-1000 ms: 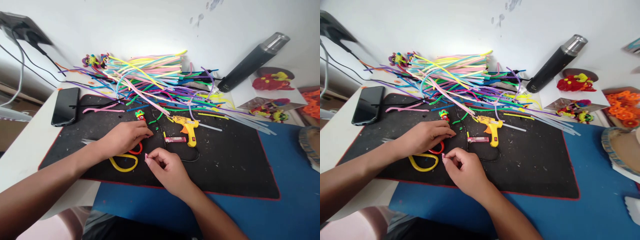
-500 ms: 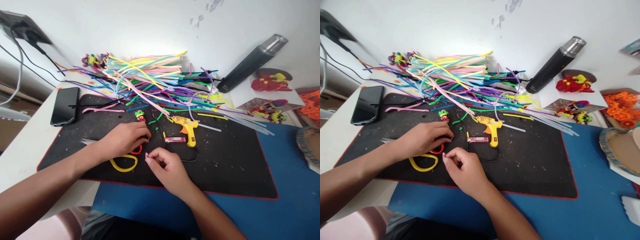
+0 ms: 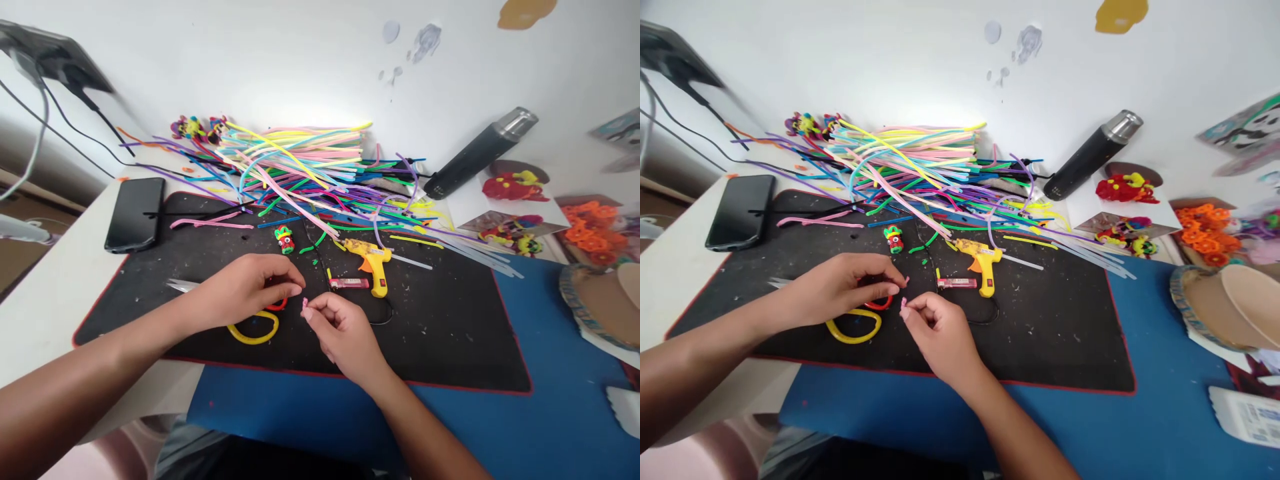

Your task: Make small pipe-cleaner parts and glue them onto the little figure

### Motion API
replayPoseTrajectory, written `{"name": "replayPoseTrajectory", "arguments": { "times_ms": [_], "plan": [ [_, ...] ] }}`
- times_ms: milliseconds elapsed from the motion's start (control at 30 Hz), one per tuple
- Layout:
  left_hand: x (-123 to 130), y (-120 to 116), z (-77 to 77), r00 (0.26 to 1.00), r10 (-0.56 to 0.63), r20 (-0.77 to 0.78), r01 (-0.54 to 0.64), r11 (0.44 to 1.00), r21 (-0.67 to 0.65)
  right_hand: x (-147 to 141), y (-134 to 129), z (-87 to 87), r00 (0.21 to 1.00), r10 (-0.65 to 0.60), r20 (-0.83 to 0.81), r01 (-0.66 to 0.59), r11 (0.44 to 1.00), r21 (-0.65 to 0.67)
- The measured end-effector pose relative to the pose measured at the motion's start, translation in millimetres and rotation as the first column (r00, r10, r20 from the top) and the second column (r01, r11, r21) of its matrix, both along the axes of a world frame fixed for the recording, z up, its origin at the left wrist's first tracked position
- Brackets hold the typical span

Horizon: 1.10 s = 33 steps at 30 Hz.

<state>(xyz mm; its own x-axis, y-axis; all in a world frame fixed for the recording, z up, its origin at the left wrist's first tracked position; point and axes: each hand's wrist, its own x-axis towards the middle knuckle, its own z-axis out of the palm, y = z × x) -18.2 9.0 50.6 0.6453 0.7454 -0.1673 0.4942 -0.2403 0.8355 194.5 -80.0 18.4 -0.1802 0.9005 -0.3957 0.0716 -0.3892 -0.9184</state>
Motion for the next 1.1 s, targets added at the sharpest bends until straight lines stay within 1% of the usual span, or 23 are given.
{"name": "replayPoseTrajectory", "arguments": {
  "times_ms": [67, 167, 333, 433, 533, 600, 633, 733, 800, 867, 967, 1100],
  "plan": [
    [0.3, -2.0, 1.4, 0.999, -0.039, 0.023, 0.040, 0.998, -0.037, -1.3, -1.2, -2.5, 1.000, 0.000, 0.016, 0.000, 1.000, 0.007],
    [2.1, -3.0, -0.5, 0.996, -0.085, 0.032, 0.087, 0.995, -0.043, -2.5, -3.2, -5.5, 0.999, 0.004, 0.034, -0.004, 1.000, 0.012],
    [7.2, -2.8, -3.5, 0.997, -0.074, -0.022, 0.073, 0.997, -0.039, -2.6, -4.5, -5.5, 0.998, 0.012, 0.063, -0.014, 0.999, 0.038],
    [7.8, 1.1, -1.0, 0.995, -0.078, -0.055, 0.076, 0.996, -0.037, -0.5, -4.3, -5.0, 0.998, 0.019, 0.067, -0.022, 0.999, 0.037],
    [8.2, 10.1, 2.6, 0.995, -0.060, -0.077, 0.057, 0.998, -0.034, 3.1, -4.8, -4.8, 0.998, 0.034, 0.050, -0.036, 0.999, 0.027],
    [11.2, 17.3, 2.9, 0.992, -0.061, -0.109, 0.063, 0.998, 0.008, 5.2, -5.6, -4.7, 0.999, 0.044, 0.030, -0.045, 0.999, 0.030],
    [13.8, 20.7, 2.0, 0.988, -0.082, -0.131, 0.088, 0.995, 0.038, 5.8, -6.0, -4.6, 0.999, 0.048, 0.021, -0.049, 0.998, 0.034],
    [24.7, 28.4, -4.6, 0.965, -0.180, -0.188, 0.205, 0.971, 0.121, 6.1, -6.8, -4.5, 0.998, 0.056, 0.018, -0.057, 0.997, 0.061],
    [32.2, 31.3, -9.7, 0.948, -0.221, -0.229, 0.261, 0.951, 0.167, 5.6, -6.7, -4.4, 0.997, 0.060, 0.046, -0.064, 0.994, 0.092],
    [38.2, 32.6, -13.1, 0.933, -0.222, -0.285, 0.287, 0.934, 0.214, 5.0, -6.3, -4.0, 0.995, 0.070, 0.077, -0.079, 0.990, 0.118],
    [43.1, 32.3, -14.4, 0.909, -0.193, -0.369, 0.305, 0.913, 0.272, 4.6, -5.8, -3.4, 0.991, 0.088, 0.097, -0.100, 0.987, 0.127],
    [43.7, 29.8, -16.8, 0.909, -0.157, -0.386, 0.283, 0.913, 0.295, 4.2, -6.0, -3.6, 0.987, 0.103, 0.122, -0.120, 0.982, 0.144]
  ]
}}
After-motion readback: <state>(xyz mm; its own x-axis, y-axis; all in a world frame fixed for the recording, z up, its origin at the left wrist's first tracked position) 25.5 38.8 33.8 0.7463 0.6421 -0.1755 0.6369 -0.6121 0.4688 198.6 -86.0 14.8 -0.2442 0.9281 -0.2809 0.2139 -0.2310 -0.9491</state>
